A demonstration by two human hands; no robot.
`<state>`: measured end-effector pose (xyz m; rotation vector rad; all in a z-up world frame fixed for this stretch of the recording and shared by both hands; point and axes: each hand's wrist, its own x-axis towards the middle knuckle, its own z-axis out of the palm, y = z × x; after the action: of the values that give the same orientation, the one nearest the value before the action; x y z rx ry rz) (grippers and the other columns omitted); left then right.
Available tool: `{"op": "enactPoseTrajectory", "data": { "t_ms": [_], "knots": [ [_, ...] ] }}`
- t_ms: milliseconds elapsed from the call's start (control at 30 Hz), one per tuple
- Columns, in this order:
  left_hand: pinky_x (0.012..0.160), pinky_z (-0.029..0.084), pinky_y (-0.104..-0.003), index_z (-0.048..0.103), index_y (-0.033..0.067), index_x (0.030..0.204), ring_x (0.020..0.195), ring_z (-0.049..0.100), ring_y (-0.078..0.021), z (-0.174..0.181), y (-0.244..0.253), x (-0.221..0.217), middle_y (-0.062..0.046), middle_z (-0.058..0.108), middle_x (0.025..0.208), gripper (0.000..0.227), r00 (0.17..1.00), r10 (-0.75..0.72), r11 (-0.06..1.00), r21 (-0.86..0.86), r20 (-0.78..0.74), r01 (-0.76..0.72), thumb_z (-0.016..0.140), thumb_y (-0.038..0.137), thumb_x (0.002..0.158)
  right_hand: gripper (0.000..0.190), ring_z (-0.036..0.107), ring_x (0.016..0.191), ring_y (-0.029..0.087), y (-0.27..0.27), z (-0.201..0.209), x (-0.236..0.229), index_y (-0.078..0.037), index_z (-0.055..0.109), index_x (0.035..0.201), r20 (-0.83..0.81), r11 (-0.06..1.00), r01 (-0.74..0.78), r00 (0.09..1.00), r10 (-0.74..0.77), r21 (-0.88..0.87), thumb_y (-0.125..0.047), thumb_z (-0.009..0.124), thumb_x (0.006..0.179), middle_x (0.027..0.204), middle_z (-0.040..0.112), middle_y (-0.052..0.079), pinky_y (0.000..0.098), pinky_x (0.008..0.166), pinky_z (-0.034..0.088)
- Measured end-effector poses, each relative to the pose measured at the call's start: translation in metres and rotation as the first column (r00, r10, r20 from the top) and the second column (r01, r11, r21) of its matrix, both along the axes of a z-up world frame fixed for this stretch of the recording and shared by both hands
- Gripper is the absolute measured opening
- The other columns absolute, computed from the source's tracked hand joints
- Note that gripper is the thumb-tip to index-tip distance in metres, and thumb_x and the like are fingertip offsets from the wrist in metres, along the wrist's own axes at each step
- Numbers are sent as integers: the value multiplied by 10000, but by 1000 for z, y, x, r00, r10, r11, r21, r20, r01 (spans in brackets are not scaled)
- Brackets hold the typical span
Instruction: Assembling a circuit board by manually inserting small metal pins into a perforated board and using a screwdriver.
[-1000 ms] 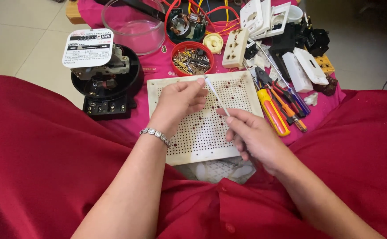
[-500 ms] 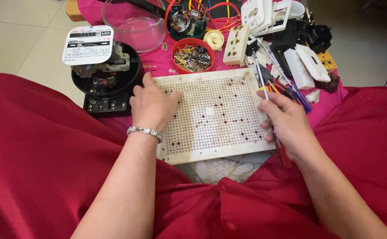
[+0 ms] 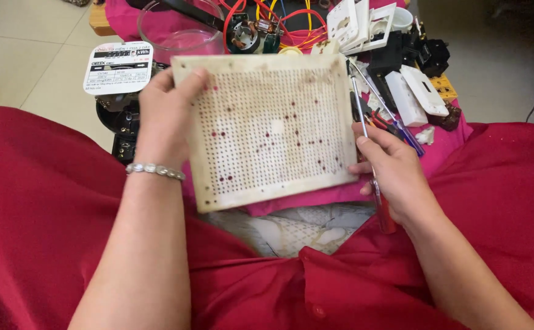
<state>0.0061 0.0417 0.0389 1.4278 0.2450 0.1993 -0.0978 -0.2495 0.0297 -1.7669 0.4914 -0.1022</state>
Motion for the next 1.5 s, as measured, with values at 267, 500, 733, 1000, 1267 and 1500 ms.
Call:
{"op": "enactPoseTrajectory", "data": {
  "t_ms": [267, 500, 733, 1000, 1267, 1500],
  "knots": [
    [832, 555, -210, 634, 39, 1236, 891, 658, -72, 12, 2, -9, -30, 719, 1038, 318, 898, -57, 998, -1, 436, 64, 710, 181, 962, 405, 529, 651, 114, 5, 19, -3, -143, 669, 1382, 31, 992, -120, 992, 119, 49, -199, 572, 993, 1022, 643, 36, 256, 415, 416],
    [850, 556, -241, 625, 93, 1131, 878, 685, -97, 21, -9, -18, -17, 725, 973, 290, 910, -79, 997, 51, 407, 64, 757, 218, 905, 426, 460, 498, 116, 35, 54, -19, -157, 726, 1374, -2, 952, -305, 952, 305, 3, -186, 583, 974, 703, 535, 37, 262, 342, 407],
    [821, 661, -323, 458, 189, 1335, 1007, 741, -239, 22, -13, -19, -129, 654, 1180, 619, 849, -47, 951, 282, 527, -123, 832, 104, 849, 426, 431, 484, 101, 67, 78, -16, -150, 754, 1352, -42, 927, -371, 927, 373, 57, -208, 583, 966, 726, 536, 34, 250, 319, 375],
    [810, 585, -384, 376, 159, 1277, 922, 710, -245, 32, -33, -34, -107, 635, 1144, 655, 841, 66, 837, 428, 537, -340, 850, 181, 826, 419, 421, 491, 95, 78, 89, -11, -175, 775, 1345, -85, 924, -379, 920, 383, 52, -191, 590, 970, 689, 526, 13, 250, 340, 370],
    [766, 570, -405, 376, 165, 1245, 865, 712, -259, 33, -36, -33, -109, 652, 1069, 639, 841, 107, 815, 437, 531, -380, 843, 190, 809, 417, 417, 469, 106, 79, 91, -13, -182, 786, 1335, -105, 922, -385, 916, 386, 32, -204, 605, 961, 687, 522, 28, 261, 326, 378],
    [747, 570, -388, 378, 174, 1246, 833, 706, -238, 35, -38, -36, -102, 652, 1048, 626, 848, 115, 824, 427, 517, -372, 831, 213, 814, 414, 408, 454, 104, 80, 92, -14, -161, 790, 1326, -105, 929, -367, 923, 370, 49, -205, 606, 958, 703, 518, 32, 257, 311, 367]
  ]
}}
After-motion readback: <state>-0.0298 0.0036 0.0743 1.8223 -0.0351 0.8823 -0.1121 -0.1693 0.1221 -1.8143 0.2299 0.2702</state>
